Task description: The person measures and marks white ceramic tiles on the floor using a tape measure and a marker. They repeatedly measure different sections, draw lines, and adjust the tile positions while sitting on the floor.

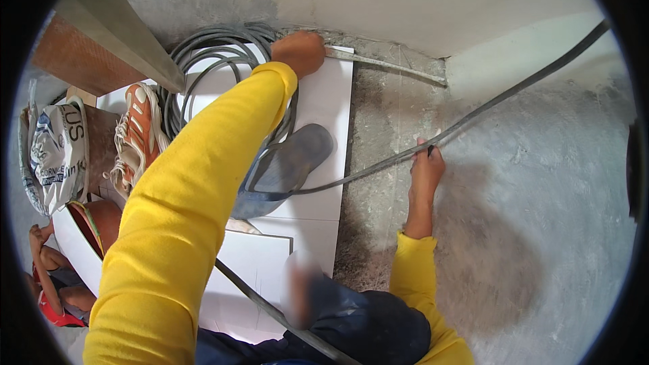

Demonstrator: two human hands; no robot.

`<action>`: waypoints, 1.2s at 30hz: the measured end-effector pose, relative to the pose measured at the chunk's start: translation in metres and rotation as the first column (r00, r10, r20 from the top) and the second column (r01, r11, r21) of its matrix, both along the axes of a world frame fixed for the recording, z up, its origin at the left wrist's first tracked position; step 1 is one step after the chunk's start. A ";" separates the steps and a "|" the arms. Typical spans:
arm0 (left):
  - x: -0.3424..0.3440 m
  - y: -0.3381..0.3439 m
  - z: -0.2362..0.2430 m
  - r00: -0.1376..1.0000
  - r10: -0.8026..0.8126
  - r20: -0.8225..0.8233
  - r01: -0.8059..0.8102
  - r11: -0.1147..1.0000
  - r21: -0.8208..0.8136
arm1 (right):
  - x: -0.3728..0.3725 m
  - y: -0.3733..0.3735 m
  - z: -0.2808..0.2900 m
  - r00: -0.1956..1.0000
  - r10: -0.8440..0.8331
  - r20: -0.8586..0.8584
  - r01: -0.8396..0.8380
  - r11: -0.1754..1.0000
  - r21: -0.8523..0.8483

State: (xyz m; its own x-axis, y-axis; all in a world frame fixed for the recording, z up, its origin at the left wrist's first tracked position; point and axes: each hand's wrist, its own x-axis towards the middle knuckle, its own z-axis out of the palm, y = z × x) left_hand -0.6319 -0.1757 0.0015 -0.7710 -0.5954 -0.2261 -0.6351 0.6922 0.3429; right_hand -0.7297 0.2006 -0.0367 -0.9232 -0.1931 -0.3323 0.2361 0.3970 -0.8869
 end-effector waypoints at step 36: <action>0.450 0.146 0.194 0.677 0.680 -0.282 0.138 0.259 0.956 | 0.319 0.015 0.108 0.504 0.794 0.340 -0.700 0.606 -0.377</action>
State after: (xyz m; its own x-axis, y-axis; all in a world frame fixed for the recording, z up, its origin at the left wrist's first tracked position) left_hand -0.1820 -0.0292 0.1959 -0.7674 -0.5237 -0.3699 -0.0861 -0.4875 0.8688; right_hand -0.4105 0.2157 0.0711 -0.1623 -0.8338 -0.5277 0.2893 0.4711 -0.8333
